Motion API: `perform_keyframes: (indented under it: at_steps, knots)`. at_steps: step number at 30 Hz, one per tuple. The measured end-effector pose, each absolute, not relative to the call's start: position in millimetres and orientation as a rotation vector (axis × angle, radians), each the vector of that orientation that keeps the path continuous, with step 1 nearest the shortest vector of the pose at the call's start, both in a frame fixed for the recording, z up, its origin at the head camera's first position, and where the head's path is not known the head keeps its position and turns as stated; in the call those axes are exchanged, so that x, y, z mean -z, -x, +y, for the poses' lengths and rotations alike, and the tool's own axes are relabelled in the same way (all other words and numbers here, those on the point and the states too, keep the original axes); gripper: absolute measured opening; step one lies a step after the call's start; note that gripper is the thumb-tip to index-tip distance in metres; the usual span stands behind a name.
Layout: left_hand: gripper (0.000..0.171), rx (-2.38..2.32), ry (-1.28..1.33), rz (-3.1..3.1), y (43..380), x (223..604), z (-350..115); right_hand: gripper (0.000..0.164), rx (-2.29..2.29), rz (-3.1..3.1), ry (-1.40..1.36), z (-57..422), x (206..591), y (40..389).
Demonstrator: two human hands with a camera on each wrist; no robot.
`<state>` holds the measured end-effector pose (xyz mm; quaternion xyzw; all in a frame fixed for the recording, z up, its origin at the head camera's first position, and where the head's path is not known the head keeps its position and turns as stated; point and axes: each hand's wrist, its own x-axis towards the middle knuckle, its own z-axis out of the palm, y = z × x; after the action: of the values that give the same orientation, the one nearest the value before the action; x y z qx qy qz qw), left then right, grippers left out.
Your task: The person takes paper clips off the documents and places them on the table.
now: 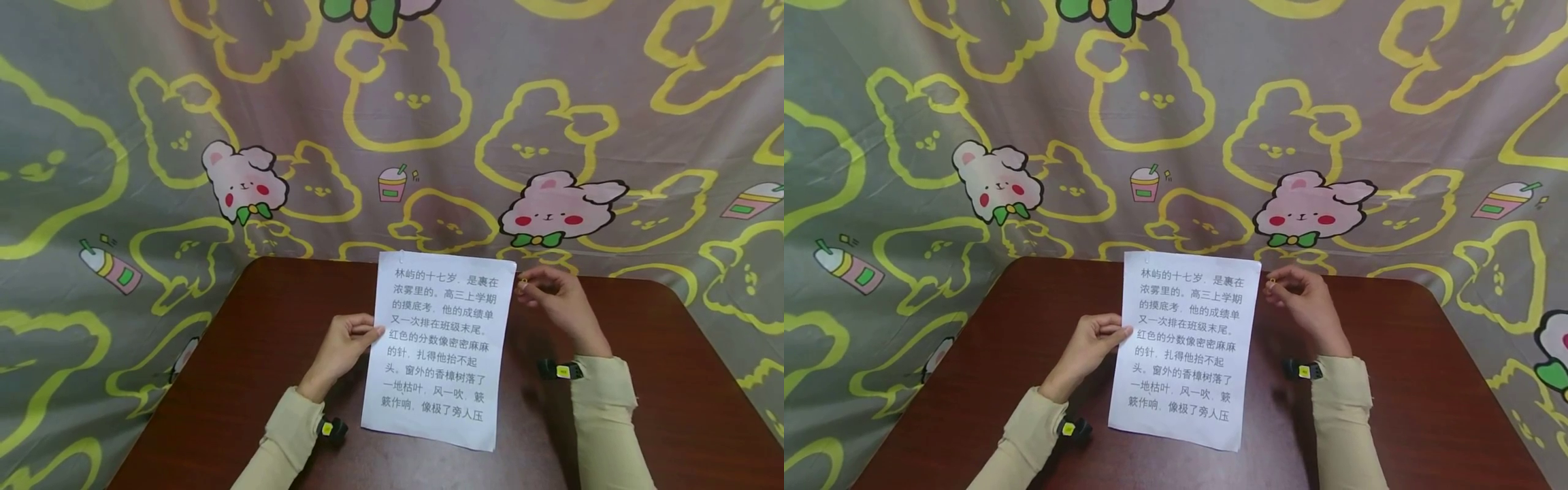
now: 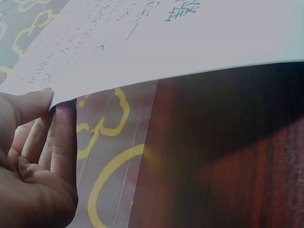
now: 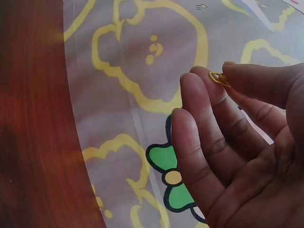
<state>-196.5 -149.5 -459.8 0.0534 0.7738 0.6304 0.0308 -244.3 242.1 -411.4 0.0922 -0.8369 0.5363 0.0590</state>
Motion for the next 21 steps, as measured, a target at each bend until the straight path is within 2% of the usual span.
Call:
perform_keyframes:
  at_steps: [21]
  knots:
    - [0.015, -1.968, -0.136, 2.359, 197.4, 459.7, -151.4, 0.02, -1.421, -2.817, -0.19, 241.6, 425.0, 247.8]
